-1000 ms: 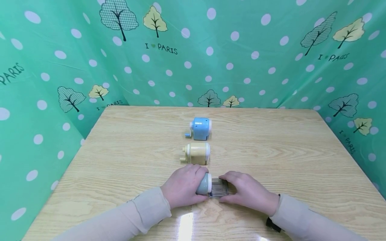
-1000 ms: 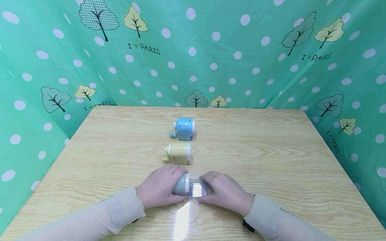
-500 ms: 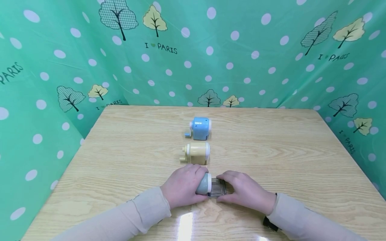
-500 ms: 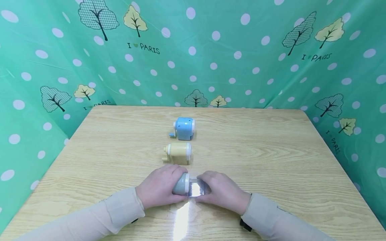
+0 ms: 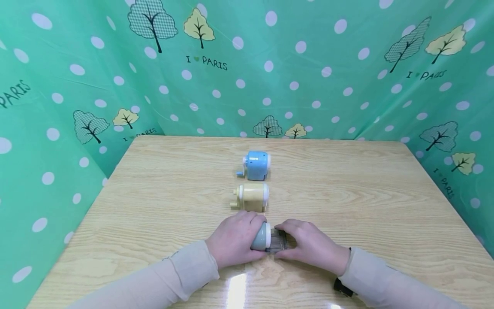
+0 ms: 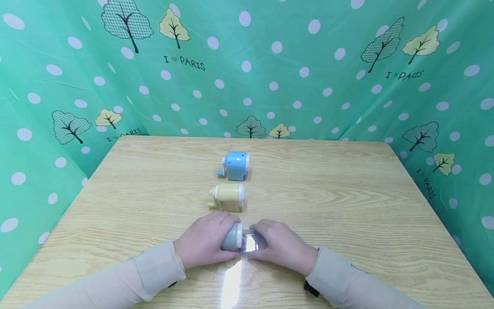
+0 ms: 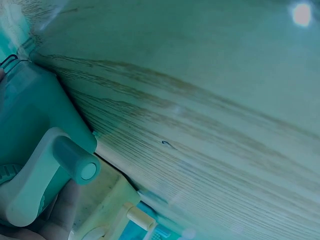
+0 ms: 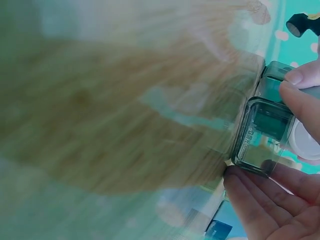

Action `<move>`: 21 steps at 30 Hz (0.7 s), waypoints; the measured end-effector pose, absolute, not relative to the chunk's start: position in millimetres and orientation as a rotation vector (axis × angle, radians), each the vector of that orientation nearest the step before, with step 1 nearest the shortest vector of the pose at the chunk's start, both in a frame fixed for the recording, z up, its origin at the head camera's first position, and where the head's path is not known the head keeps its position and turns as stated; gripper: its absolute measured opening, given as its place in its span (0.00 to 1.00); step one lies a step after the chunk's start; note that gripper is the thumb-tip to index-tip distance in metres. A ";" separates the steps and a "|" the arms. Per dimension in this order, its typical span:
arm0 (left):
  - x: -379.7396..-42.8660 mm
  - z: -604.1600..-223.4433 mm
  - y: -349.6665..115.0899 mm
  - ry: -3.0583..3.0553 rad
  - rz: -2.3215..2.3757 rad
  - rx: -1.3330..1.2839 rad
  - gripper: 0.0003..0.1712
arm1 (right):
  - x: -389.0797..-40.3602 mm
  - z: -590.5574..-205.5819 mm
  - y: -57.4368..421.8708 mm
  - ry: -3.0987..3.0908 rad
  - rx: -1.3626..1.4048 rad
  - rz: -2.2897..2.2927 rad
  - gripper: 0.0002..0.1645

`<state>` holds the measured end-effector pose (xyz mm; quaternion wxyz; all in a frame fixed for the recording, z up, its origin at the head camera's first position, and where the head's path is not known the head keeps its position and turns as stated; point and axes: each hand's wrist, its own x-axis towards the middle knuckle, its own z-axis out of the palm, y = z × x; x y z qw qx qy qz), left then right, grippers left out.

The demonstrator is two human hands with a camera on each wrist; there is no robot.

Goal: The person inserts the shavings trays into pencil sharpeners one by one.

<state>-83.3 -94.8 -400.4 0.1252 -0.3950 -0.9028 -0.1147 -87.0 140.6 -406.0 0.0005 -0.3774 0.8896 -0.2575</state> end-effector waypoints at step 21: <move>-83.7 -400.7 -94.5 -2.643 -0.337 -1.157 0.38 | -88.5 -406.5 138.2 2.773 -1.187 -0.844 0.39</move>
